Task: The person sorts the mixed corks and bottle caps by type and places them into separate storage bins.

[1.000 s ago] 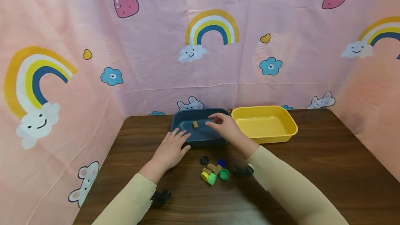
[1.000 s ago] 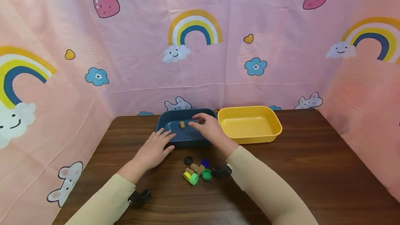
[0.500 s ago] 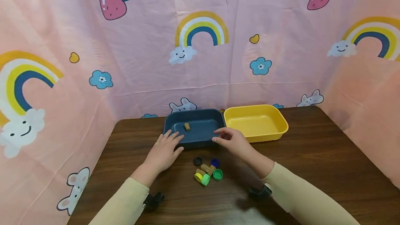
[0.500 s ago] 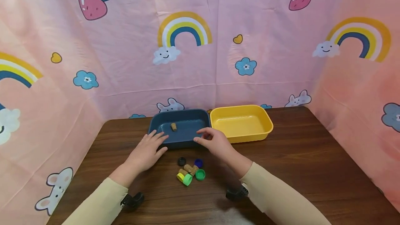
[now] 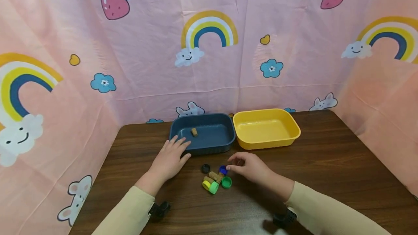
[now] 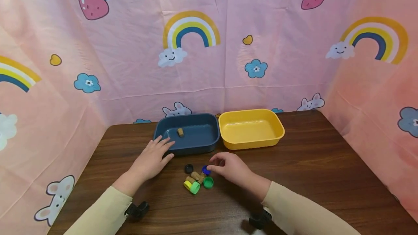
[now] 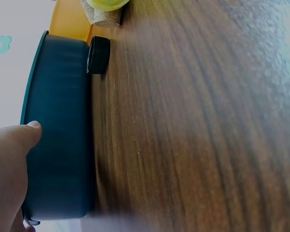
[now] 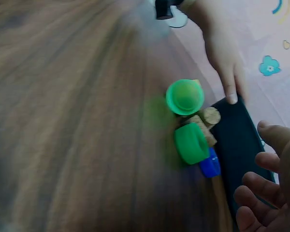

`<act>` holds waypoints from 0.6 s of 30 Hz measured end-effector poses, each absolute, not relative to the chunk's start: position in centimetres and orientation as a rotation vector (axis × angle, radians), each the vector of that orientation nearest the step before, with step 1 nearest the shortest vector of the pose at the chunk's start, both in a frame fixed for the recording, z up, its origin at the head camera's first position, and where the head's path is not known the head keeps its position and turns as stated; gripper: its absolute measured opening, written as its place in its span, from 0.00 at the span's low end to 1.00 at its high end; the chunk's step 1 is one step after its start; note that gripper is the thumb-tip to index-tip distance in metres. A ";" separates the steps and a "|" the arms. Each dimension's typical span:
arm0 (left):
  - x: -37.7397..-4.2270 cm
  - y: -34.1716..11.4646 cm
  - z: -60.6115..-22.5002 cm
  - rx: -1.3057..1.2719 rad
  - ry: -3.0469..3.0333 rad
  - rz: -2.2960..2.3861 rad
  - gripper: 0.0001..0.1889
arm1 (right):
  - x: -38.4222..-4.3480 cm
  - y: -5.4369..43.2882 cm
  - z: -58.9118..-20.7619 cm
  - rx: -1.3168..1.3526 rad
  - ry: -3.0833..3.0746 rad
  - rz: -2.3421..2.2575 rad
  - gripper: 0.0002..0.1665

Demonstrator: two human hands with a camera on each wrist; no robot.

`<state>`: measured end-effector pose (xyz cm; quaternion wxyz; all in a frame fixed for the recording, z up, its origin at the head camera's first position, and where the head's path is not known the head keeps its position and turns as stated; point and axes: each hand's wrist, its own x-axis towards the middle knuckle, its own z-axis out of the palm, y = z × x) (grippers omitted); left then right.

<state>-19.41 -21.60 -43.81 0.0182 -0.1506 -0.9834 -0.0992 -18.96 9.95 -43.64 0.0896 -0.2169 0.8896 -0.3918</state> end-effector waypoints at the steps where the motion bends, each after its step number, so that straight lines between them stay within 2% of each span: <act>1: -19.4 -21.6 -43.9 -0.467 -3.056 -0.311 0.29 | -18.8 10.0 -43.8 -0.653 2.639 -1.146 0.17; 18: -19.5 -21.7 -43.6 -0.480 -3.051 -0.307 0.30 | -18.0 10.1 -44.8 -0.845 2.643 -0.887 0.20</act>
